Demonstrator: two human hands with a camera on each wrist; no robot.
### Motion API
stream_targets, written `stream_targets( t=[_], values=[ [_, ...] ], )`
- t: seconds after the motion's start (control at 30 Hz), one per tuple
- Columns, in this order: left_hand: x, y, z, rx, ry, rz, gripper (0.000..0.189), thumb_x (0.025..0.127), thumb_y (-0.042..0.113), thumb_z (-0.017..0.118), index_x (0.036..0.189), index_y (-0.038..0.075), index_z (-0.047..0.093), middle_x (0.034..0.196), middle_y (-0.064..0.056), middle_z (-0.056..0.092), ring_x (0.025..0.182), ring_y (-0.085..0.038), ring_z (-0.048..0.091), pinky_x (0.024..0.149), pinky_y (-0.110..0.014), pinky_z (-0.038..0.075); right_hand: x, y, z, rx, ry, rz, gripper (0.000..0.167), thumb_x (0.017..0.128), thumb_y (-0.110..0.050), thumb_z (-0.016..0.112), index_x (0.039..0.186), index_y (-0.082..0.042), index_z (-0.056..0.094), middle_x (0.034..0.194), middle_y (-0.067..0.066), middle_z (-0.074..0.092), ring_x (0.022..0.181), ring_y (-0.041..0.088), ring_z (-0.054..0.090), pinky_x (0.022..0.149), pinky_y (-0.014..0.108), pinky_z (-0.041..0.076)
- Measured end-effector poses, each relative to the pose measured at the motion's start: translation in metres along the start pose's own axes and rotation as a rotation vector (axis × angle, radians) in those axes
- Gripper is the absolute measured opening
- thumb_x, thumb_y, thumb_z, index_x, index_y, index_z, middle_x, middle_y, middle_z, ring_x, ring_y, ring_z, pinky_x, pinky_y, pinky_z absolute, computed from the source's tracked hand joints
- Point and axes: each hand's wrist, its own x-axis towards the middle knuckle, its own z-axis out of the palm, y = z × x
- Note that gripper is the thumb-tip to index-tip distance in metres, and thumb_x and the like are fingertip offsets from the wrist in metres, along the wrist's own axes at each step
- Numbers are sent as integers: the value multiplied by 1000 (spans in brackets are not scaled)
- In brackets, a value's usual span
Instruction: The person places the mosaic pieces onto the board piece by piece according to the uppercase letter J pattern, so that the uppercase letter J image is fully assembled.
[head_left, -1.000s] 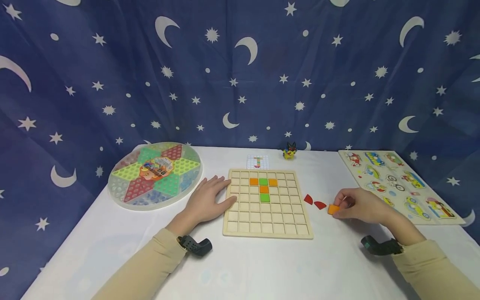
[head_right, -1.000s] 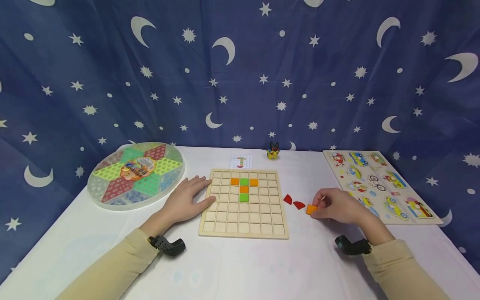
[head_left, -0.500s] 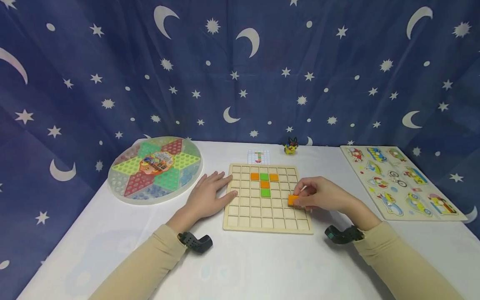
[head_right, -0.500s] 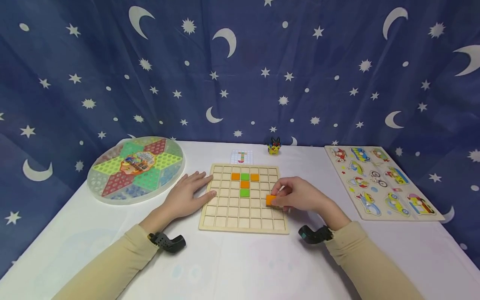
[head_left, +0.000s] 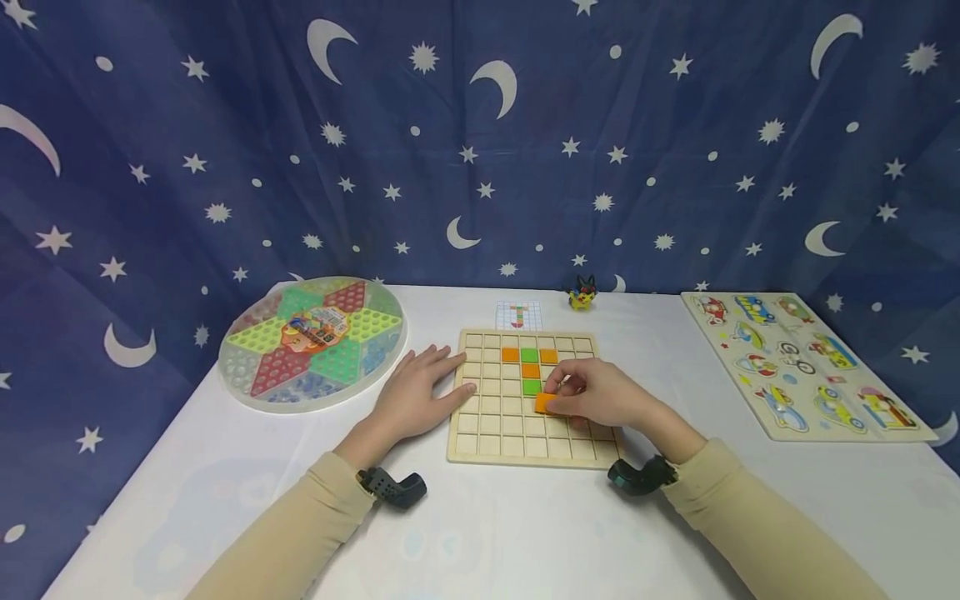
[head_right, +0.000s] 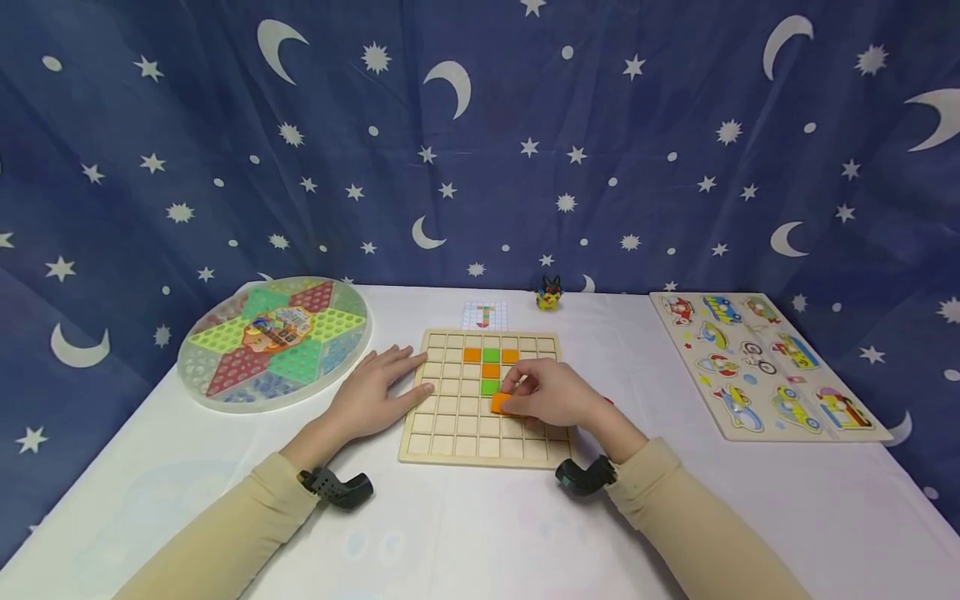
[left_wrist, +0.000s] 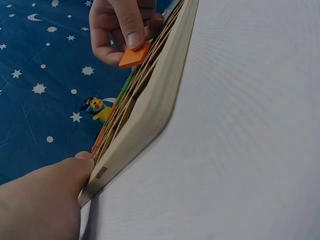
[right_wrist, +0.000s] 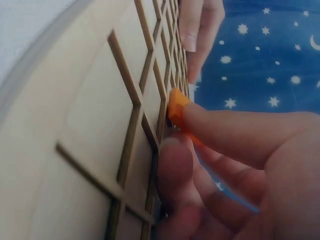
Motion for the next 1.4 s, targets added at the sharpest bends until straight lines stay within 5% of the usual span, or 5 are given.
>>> stream_targets(
  t=[0.23,0.73,1.4],
  values=[
    [2,-2,5,1,-6,-10,65,98,59,58,148,18,58,156,-11,47,149,-30,34,125,-50,15,7,-4,5,-121,36,-33,14,89,-23,81,96,-18,70,81,-3,63,76,18,57,68,33,47],
    [1,-2,1,5,-6,-13,64,98,57,58,148,18,58,156,-10,47,150,-30,34,125,-50,15,9,-10,6,-142,30,-110,11,88,-22,83,90,-22,73,78,-7,64,74,16,57,67,33,48],
    [0,1,0,4,4,-10,64,98,56,60,147,16,58,155,-13,48,148,-32,35,125,-51,16,-38,47,-54,-150,173,76,16,95,-27,74,104,-14,76,90,-1,68,70,19,60,59,33,51]
  ],
)
